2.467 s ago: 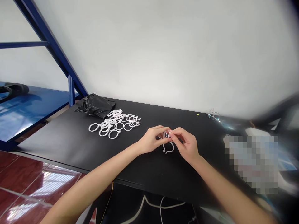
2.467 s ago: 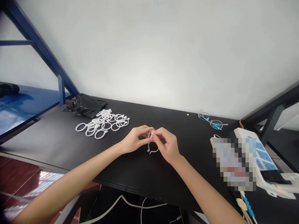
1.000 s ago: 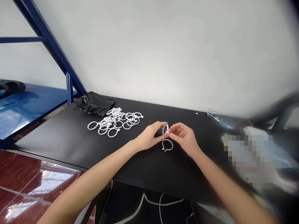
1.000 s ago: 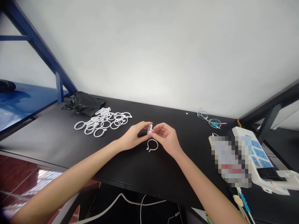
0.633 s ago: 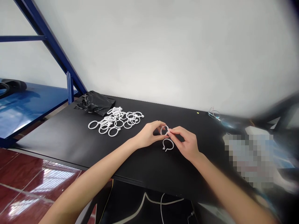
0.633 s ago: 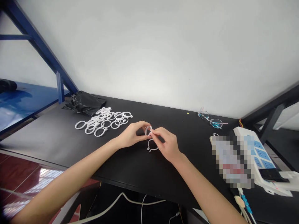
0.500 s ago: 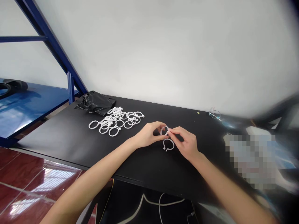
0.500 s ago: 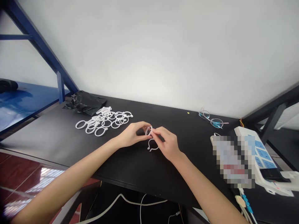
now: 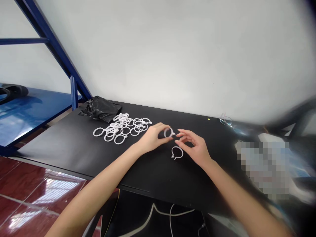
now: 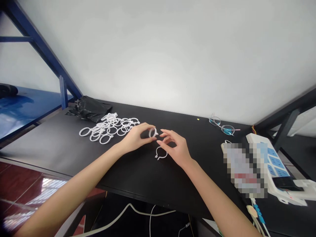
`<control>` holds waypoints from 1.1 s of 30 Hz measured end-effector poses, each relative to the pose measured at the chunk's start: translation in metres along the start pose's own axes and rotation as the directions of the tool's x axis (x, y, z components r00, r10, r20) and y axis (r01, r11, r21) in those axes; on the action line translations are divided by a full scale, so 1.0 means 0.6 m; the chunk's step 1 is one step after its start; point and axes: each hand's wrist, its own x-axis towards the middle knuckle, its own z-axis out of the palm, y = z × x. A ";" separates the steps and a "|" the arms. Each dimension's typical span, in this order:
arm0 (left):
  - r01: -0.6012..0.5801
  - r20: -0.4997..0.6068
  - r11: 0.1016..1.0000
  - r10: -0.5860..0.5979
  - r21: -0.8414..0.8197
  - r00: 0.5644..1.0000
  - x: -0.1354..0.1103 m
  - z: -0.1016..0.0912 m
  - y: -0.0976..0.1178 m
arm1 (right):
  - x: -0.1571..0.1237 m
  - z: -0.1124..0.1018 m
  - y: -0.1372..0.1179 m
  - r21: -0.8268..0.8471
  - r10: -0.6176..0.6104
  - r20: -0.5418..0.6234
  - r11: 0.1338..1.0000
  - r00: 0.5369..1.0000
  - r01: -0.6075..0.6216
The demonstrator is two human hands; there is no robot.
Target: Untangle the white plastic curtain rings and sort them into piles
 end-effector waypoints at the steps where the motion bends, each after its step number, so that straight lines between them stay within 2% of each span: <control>1: 0.030 -0.062 0.993 -0.023 0.117 0.998 0.001 -0.007 -0.009 | 0.002 -0.005 0.000 0.001 0.042 0.062 0.999 0.997 -0.042; 4: 0.191 -0.220 0.881 -0.102 0.433 0.970 0.003 -0.029 -0.036 | 0.007 -0.019 0.000 -0.097 0.121 0.305 0.991 0.945 -0.095; 6: 0.279 -0.255 0.787 -0.159 0.551 0.954 0.002 -0.041 -0.049 | 0.007 -0.023 0.003 -0.162 0.138 0.388 0.984 0.911 -0.080; 9: 0.334 -0.240 0.691 -0.233 0.641 0.942 -0.001 -0.048 -0.061 | 0.005 -0.022 0.013 -0.202 0.141 0.382 0.977 0.913 -0.066; 14: 0.355 -0.208 0.618 -0.299 0.702 0.931 -0.003 -0.046 -0.067 | 0.004 -0.020 0.020 -0.237 0.118 0.357 0.971 0.927 -0.032; 18: 0.373 -0.205 0.608 -0.329 0.701 0.922 -0.003 -0.048 -0.066 | 0.003 -0.020 0.013 -0.285 0.150 0.356 0.957 0.922 -0.046; 21: 0.370 -0.228 0.655 -0.295 0.659 0.928 -0.002 -0.049 -0.060 | 0.003 -0.014 0.010 -0.266 0.197 0.316 0.957 0.928 -0.113; 23: 0.308 -0.250 0.757 -0.195 0.576 0.948 -0.001 -0.045 -0.050 | 0.004 -0.008 0.010 -0.194 0.246 0.263 0.961 0.933 -0.199; 26: 0.036 -0.250 0.941 0.052 0.338 0.967 -0.003 -0.029 -0.021 | 0.007 0.004 0.008 0.051 0.369 0.190 0.922 0.910 -0.384; 27: -0.078 -0.239 0.963 0.141 0.258 0.961 -0.004 -0.021 -0.009 | 0.007 0.008 0.006 0.144 0.404 0.179 0.891 0.897 -0.430; 29: -0.248 -0.201 0.954 0.279 0.167 0.939 -0.009 -0.004 0.015 | 0.007 0.016 0.002 0.283 0.439 0.173 0.835 0.882 -0.471; 31: -0.303 -0.154 0.943 0.323 0.137 0.934 -0.012 0.012 0.031 | 0.006 0.023 -0.002 0.345 0.433 0.169 0.816 0.886 -0.464; 33: -0.293 -0.103 0.949 0.304 0.117 0.947 -0.012 0.025 0.039 | 0.005 0.027 -0.004 0.363 0.416 0.171 0.816 0.893 -0.449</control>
